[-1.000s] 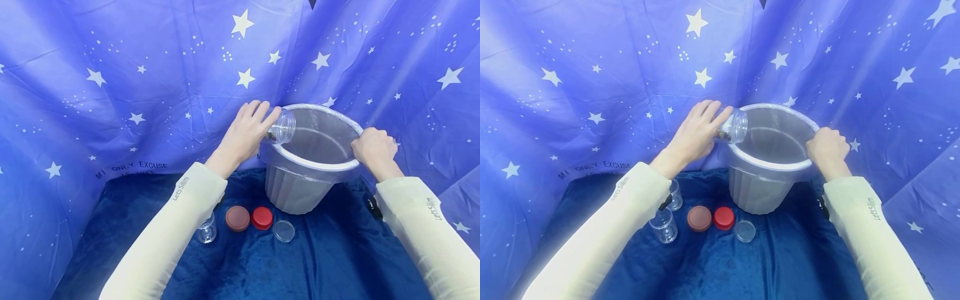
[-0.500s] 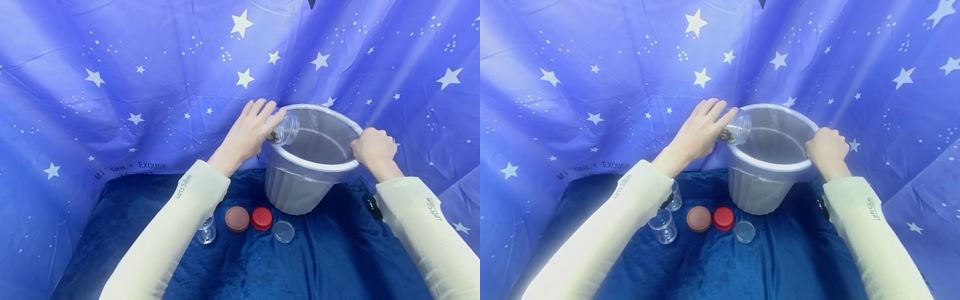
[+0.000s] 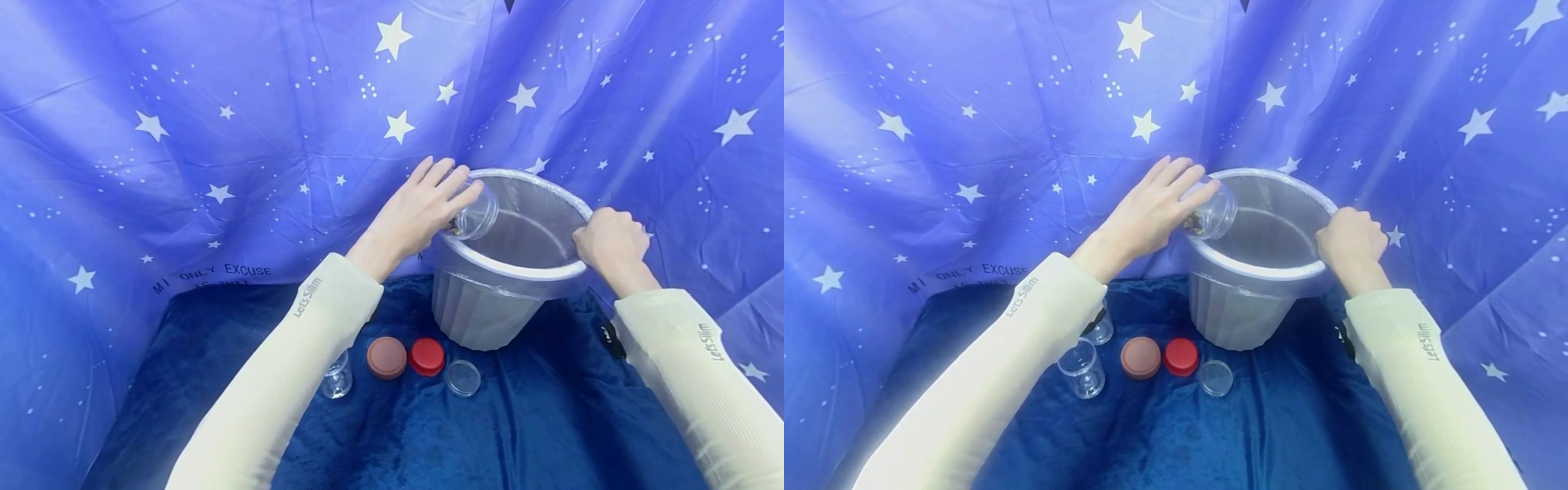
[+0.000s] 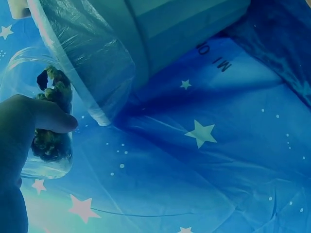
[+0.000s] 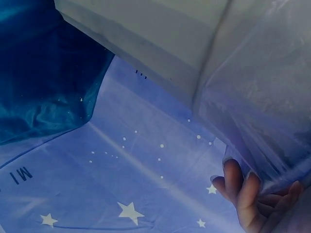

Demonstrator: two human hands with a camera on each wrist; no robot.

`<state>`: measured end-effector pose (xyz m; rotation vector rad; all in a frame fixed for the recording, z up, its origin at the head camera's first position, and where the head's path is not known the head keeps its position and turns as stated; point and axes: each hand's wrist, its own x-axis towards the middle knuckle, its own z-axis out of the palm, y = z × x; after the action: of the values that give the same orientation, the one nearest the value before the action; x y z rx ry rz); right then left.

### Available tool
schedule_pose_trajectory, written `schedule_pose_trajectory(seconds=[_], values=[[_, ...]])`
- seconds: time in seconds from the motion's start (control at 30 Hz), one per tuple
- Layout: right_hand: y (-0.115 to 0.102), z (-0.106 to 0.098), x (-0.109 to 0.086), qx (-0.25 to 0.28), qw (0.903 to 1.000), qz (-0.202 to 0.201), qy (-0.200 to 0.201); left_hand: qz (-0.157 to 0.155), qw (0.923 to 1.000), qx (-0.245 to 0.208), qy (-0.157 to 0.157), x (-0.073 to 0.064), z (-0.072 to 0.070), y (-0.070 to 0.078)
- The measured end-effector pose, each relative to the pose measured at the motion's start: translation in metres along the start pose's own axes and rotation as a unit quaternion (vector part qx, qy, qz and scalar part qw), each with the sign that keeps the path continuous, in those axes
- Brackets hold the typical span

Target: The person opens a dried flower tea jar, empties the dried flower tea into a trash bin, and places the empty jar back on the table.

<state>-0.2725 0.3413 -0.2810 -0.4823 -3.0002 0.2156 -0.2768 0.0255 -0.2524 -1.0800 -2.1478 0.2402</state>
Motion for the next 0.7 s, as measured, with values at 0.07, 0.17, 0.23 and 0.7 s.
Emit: schedule_pose_trajectory(seconds=[0.07, 0.17, 0.23, 0.7], values=[[0.0, 0.0, 0.0, 0.0, 1.0, 0.0, 0.001, 0.006, 0.9999, 0.004, 0.008, 0.001, 0.0, 0.0], [0.0, 0.001, 0.001, 0.001, 1.0, -0.003, 0.005, 0.015, 0.9997, 0.012, 0.012, 0.001, 0.0, 0.0], [0.0, 0.001, 0.001, 0.002, 1.0, -0.005, 0.006, 0.021, 0.9996, 0.016, 0.01, 0.001, 0.0, 0.001], [0.0, 0.0, 0.0, 0.001, 1.0, -0.005, 0.007, 0.096, 0.9896, 0.107, 0.006, 0.013, 0.001, 0.006]])
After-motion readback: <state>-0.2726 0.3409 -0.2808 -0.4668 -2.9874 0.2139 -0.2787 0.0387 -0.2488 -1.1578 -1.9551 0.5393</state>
